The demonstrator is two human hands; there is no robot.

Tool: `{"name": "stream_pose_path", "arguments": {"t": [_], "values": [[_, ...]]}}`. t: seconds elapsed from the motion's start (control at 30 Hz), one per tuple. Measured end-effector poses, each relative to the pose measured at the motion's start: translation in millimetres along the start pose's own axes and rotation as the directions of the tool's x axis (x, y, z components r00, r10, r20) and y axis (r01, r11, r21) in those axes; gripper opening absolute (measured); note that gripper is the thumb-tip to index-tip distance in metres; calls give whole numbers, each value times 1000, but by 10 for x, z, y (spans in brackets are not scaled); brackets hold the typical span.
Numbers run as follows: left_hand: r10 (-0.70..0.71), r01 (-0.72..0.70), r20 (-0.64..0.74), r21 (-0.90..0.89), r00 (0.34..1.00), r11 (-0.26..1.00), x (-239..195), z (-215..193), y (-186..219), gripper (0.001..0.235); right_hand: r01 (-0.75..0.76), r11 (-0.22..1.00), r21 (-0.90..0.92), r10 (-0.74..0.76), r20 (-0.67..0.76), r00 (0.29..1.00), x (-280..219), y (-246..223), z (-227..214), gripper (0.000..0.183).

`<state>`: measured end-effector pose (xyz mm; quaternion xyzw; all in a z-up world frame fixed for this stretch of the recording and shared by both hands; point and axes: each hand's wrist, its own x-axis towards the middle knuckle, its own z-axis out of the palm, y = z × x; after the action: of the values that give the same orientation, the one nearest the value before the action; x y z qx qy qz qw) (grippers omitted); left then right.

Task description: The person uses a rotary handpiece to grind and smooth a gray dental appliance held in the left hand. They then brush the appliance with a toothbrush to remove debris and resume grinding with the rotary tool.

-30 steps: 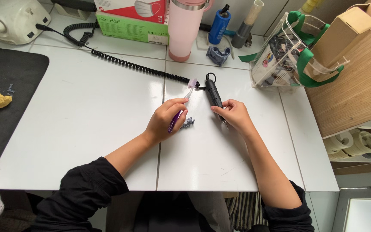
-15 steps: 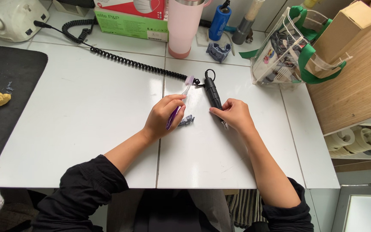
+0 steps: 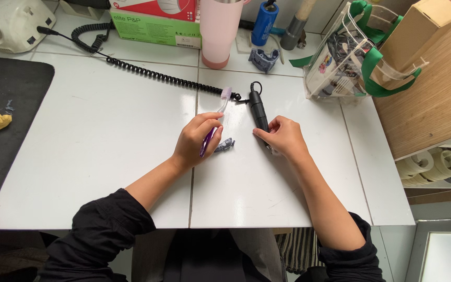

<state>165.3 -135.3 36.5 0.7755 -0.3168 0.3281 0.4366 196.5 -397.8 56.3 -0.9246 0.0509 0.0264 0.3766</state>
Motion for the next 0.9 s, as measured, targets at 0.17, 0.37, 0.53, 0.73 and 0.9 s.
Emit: {"name": "stream_pose_path", "arguments": {"t": [0.17,0.37,0.53,0.73,0.9], "values": [[2,-2,-7,2,1000,1000,4,1,4,6,39,999,-32,-40,-25,999,17,18,9,47],[-3,3,-16,-10,1000,1000,-39,18,-43,5,8,998,61,-6,-22,1000,44,72,8,46],[-189,191,31,-243,981,951,-106,151,-2,6,236,898,371,-243,-30,970,70,194,26,44],[163,-130,81,-312,983,941,-242,187,374,12,-260,528,808,-529,553,644,-289,77,277,48],[233,-234,138,-8,963,972,-175,105,340,56,-181,332,926,-417,316,852,-397,-160,175,34]]}}
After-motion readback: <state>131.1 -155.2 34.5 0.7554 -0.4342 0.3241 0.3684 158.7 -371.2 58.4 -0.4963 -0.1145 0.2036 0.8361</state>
